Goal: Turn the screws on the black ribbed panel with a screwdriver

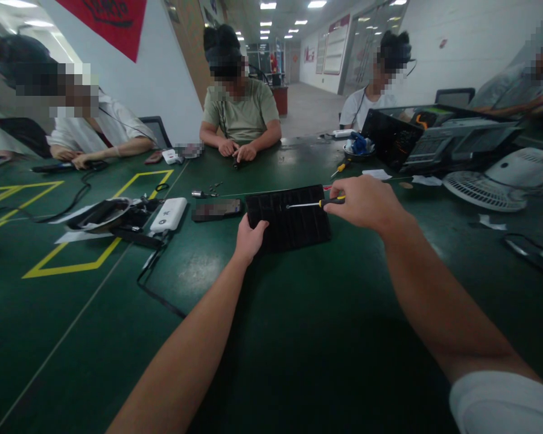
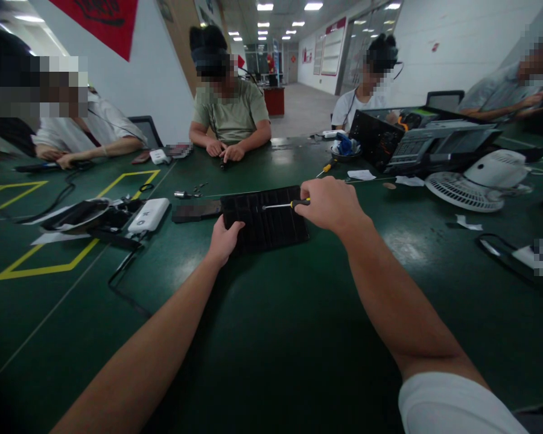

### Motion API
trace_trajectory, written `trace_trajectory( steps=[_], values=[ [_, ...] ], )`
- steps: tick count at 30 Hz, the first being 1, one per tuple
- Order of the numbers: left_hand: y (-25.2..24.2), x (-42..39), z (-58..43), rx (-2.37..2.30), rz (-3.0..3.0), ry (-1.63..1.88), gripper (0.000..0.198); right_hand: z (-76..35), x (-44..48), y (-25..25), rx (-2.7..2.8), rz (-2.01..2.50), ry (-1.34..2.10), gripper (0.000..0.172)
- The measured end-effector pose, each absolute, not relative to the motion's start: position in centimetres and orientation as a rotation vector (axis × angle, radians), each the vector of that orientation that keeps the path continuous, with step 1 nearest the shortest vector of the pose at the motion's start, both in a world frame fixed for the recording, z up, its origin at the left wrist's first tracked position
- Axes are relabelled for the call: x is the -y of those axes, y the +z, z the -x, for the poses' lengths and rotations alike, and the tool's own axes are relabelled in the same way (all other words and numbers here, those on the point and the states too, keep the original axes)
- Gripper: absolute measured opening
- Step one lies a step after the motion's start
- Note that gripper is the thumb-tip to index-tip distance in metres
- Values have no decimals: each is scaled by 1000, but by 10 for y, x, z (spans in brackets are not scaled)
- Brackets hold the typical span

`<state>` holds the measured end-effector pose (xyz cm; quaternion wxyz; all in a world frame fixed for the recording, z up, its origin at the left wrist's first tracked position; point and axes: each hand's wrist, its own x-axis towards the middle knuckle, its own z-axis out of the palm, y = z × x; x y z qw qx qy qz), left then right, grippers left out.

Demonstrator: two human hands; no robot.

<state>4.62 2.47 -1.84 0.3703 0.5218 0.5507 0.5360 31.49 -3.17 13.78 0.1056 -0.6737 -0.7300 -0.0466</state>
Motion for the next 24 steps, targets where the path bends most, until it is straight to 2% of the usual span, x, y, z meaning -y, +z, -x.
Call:
trace_trajectory(
  steps=[15,24],
  values=[
    [-15,-23,-48,-1420,-1350,1374,31,-312,34,140,2174,1983,-104,39],
    [-14,-21,-47,-1414,-1356,1357,30,-313,31,134,2160,1949,-91,29]
  ],
)
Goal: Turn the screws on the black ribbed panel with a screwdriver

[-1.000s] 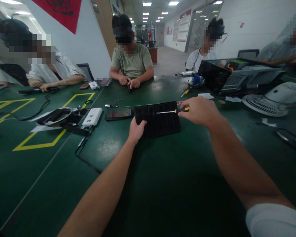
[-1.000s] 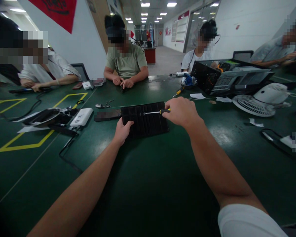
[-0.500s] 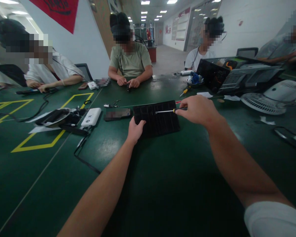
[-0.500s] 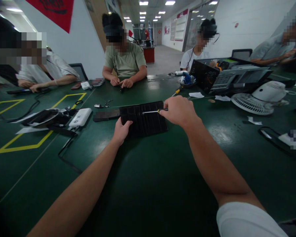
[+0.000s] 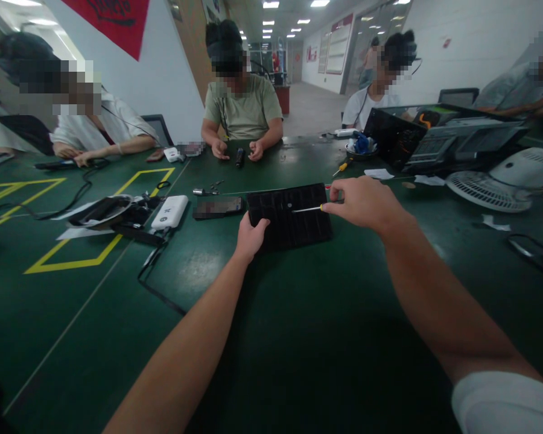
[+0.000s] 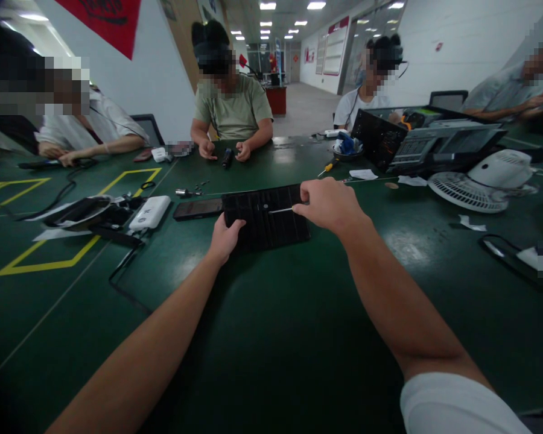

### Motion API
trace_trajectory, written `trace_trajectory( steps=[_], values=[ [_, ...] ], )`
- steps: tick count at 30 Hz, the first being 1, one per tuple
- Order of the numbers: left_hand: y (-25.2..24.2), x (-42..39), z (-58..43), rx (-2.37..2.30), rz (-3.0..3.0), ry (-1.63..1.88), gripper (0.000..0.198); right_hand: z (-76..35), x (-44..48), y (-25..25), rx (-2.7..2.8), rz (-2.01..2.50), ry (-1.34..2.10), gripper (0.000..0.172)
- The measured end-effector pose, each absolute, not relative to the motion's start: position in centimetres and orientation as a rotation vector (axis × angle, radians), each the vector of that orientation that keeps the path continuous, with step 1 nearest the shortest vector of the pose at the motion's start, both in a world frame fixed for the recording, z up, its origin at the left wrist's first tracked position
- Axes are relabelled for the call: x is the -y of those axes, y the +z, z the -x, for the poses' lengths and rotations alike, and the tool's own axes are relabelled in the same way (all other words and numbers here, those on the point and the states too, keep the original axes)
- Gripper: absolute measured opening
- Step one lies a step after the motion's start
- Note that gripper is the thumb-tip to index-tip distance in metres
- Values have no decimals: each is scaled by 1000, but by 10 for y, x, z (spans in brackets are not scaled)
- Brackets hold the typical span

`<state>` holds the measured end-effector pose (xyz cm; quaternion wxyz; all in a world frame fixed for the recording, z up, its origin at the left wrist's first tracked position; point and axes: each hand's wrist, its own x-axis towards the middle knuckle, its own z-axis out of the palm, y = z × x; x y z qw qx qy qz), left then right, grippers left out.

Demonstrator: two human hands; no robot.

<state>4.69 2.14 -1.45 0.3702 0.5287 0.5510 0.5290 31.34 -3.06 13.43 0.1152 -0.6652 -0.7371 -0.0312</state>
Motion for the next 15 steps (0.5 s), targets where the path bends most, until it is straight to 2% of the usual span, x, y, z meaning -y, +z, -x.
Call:
trace_trajectory(
  steps=[15],
  values=[
    [-15,-22,-49,-1396,-1352,1369,32,-318,30,134,2131,1936,-73,33]
  ],
)
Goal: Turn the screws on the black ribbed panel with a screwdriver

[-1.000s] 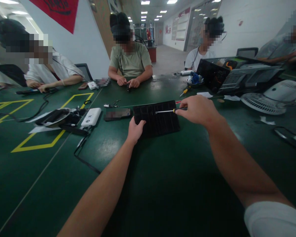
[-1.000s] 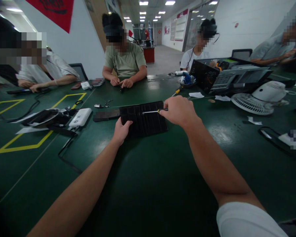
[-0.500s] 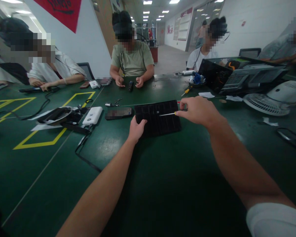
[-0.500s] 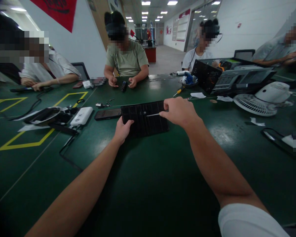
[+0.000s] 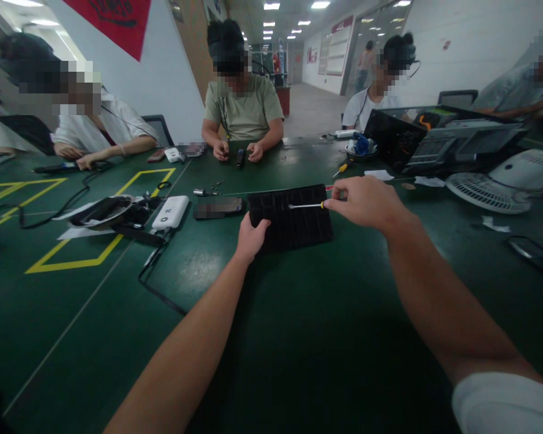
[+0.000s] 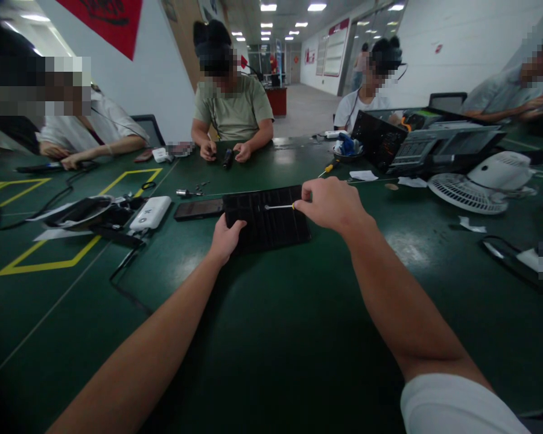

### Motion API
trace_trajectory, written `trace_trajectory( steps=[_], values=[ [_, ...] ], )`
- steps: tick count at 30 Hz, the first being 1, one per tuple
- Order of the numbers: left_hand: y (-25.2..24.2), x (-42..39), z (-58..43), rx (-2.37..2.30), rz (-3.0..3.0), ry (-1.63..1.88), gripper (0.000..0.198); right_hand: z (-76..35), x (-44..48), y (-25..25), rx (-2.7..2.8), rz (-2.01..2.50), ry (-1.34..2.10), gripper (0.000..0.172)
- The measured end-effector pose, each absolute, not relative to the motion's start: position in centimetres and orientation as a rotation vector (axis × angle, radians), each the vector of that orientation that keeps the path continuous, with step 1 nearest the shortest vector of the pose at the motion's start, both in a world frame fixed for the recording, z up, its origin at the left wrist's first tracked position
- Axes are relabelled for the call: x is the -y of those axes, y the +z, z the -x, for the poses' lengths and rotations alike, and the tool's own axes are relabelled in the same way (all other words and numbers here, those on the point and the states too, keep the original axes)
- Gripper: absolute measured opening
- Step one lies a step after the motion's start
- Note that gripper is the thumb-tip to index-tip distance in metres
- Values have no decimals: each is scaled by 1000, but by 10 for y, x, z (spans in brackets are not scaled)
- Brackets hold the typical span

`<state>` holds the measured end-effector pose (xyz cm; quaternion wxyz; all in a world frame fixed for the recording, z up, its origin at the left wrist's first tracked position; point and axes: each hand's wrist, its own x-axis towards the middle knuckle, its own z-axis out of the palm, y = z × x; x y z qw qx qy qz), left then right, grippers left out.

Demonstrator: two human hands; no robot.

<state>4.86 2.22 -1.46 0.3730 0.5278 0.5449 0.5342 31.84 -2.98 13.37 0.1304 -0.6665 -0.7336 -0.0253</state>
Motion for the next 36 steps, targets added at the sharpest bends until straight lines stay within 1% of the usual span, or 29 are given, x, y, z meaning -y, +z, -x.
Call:
trace_trajectory(
  steps=[23,32,36],
  values=[
    [-14,-22,-49,-1402,-1345,1380,32,-316,30,135,2205,2002,-23,37],
    [-16,-23,-48,-1378,-1341,1392,31,-316,30,135,2309,2033,65,43],
    [-17,-24,-47,-1374,-1341,1384,31,-315,30,135,2307,2047,68,43]
  ],
)
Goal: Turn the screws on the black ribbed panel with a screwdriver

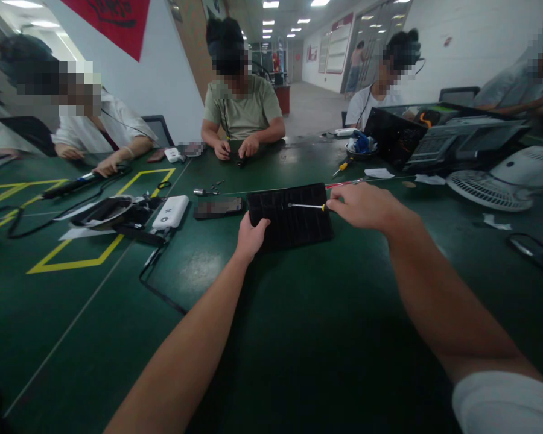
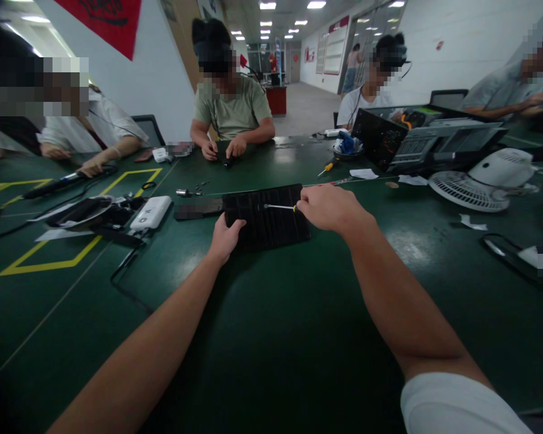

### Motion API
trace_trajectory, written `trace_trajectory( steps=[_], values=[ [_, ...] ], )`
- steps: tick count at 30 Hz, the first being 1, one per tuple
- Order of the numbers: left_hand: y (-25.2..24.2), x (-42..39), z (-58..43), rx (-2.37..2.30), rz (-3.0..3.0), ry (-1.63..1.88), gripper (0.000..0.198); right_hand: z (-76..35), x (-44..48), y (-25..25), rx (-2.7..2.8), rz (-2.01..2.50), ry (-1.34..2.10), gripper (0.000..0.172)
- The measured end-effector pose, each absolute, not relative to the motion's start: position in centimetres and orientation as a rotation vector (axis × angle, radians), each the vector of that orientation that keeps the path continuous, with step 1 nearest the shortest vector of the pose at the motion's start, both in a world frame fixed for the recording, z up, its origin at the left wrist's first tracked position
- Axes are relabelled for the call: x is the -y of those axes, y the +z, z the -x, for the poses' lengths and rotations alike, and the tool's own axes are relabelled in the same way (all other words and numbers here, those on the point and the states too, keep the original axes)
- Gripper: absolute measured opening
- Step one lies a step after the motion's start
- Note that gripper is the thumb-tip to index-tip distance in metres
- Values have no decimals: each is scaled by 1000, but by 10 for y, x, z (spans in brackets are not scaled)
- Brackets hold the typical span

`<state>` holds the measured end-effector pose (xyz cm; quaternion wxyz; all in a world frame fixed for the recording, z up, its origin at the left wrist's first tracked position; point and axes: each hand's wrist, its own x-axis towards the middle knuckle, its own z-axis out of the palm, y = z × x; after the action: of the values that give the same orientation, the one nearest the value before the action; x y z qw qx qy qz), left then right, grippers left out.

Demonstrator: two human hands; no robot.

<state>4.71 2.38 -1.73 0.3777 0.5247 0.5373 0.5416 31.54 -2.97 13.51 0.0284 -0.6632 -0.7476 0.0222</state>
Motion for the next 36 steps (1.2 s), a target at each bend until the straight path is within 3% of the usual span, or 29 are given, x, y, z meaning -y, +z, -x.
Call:
trace_trajectory(
  steps=[12,21,36],
  values=[
    [-15,-23,-48,-1414,-1339,1370,30,-316,31,134,2362,1990,97,36],
    [-16,-23,-47,-1420,-1361,1363,32,-320,34,140,2121,1867,-152,32],
    [-20,-25,-45,-1383,-1367,1371,31,-315,34,140,2124,1938,-114,31]
  ],
)
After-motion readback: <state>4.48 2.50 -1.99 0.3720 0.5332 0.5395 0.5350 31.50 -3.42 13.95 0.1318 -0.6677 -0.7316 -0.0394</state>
